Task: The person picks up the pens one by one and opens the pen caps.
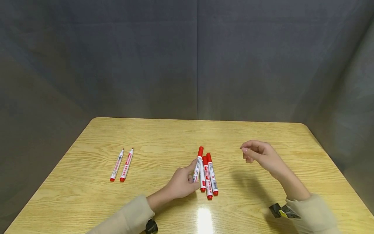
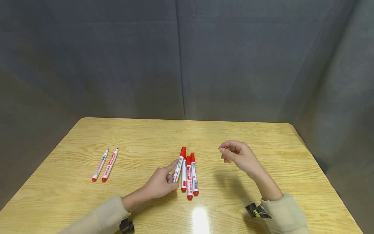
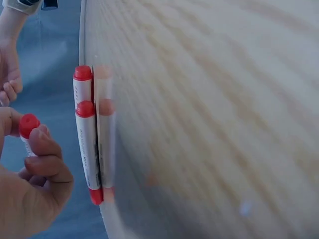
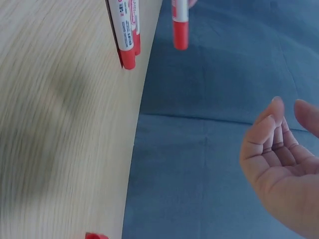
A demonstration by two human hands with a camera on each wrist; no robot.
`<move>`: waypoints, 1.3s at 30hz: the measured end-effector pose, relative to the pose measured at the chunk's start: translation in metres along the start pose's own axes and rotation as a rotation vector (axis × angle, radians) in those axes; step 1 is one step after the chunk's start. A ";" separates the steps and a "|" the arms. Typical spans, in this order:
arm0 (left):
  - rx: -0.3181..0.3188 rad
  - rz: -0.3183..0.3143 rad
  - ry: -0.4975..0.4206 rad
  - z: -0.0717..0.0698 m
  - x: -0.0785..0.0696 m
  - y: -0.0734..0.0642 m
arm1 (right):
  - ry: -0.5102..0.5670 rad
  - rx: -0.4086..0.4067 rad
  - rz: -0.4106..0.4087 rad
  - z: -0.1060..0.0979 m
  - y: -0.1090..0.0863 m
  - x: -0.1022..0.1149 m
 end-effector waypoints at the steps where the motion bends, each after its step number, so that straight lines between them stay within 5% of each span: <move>1: -0.001 0.006 -0.005 -0.001 -0.002 0.000 | -0.001 0.002 0.003 0.002 0.001 -0.001; 9: -0.015 0.059 -0.010 -0.007 -0.014 -0.002 | 0.014 0.003 0.063 0.018 0.015 -0.012; 19: 0.044 0.065 -0.023 -0.007 -0.023 -0.005 | 0.019 -0.010 0.204 0.047 0.031 -0.045; 39: -0.006 0.296 0.128 -0.009 -0.048 -0.012 | 0.132 -0.129 0.153 0.061 0.041 -0.036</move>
Point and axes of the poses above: each hand's wrist, its own y-axis towards the middle knuckle, its own z-axis out of the palm, x = y × z, the point moved 9 cm from there along y, towards the middle knuckle, and after that the axes turned 13 degrees about y, right-handed, at the moved point
